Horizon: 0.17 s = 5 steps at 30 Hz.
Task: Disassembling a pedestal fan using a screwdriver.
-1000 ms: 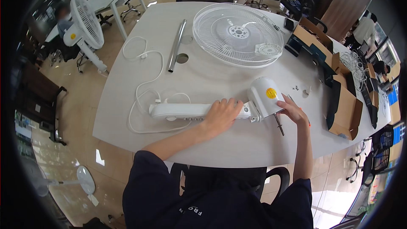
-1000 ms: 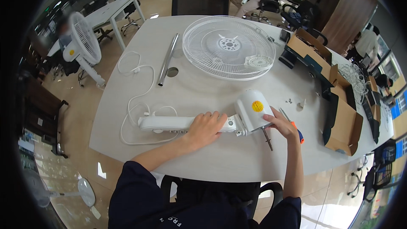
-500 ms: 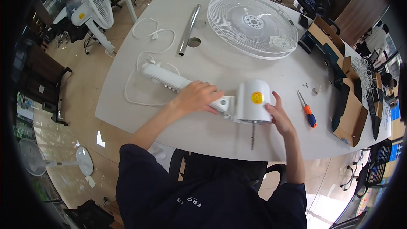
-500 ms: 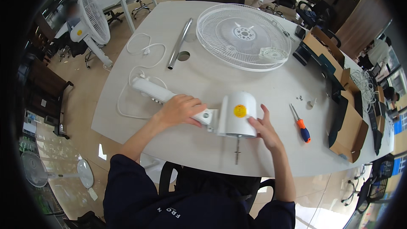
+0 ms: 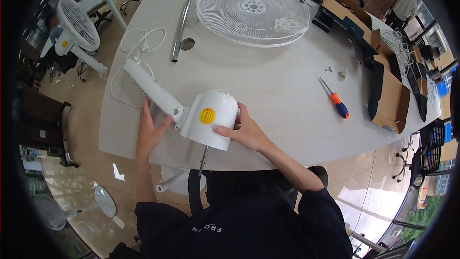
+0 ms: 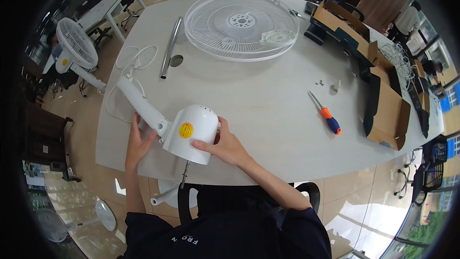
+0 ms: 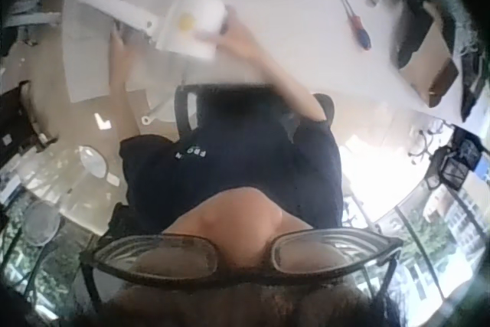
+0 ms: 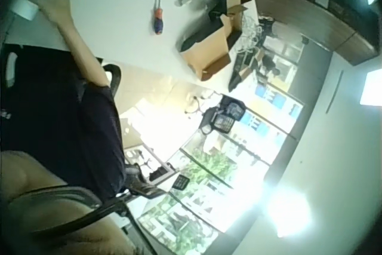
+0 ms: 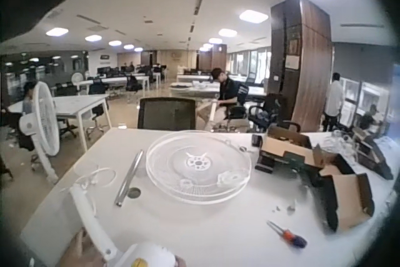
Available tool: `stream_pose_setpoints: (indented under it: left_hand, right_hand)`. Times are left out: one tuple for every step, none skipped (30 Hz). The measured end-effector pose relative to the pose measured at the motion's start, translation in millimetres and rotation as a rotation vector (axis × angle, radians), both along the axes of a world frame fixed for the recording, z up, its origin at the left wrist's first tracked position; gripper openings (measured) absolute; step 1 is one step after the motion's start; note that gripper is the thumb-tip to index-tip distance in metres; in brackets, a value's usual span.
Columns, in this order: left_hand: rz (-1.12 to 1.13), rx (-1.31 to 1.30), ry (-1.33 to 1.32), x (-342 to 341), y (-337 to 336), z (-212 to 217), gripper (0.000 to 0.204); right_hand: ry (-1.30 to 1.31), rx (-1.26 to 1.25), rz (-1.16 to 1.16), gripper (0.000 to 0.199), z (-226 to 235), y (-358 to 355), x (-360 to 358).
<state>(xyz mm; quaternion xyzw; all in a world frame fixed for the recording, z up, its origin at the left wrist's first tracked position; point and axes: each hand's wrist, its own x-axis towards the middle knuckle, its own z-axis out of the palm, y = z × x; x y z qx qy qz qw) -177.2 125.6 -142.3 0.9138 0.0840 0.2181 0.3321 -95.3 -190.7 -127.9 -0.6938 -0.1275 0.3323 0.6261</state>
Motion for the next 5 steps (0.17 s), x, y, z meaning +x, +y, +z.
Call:
stream_pose_setpoints:
  left_hand:
    - [-0.049,-0.241,0.217,-5.5,6.3,-0.3,0.094]
    - [-0.028,-0.239,0.218,-7.0,3.0,8.6,0.094]
    - [-0.008,-0.378,0.285,-1.0,-4.6,23.5,0.091]
    - [0.008,-0.515,0.349,5.6,-6.2,36.4,0.089]
    - [-0.013,-0.504,0.377,11.6,-0.2,41.0,0.094]
  right_hand:
    - [-0.032,-0.017,-0.022,0.12,-2.2,7.2,-4.2]
    - [-0.03,-0.013,-0.001,0.12,-3.3,16.7,-8.8]
    - [-0.056,-0.011,-0.011,0.12,-4.8,26.0,-14.2]
    - [-0.082,-0.006,-0.024,0.119,-4.3,34.8,-20.2]
    - [-0.023,0.016,-0.012,0.118,-3.7,43.7,-24.9]
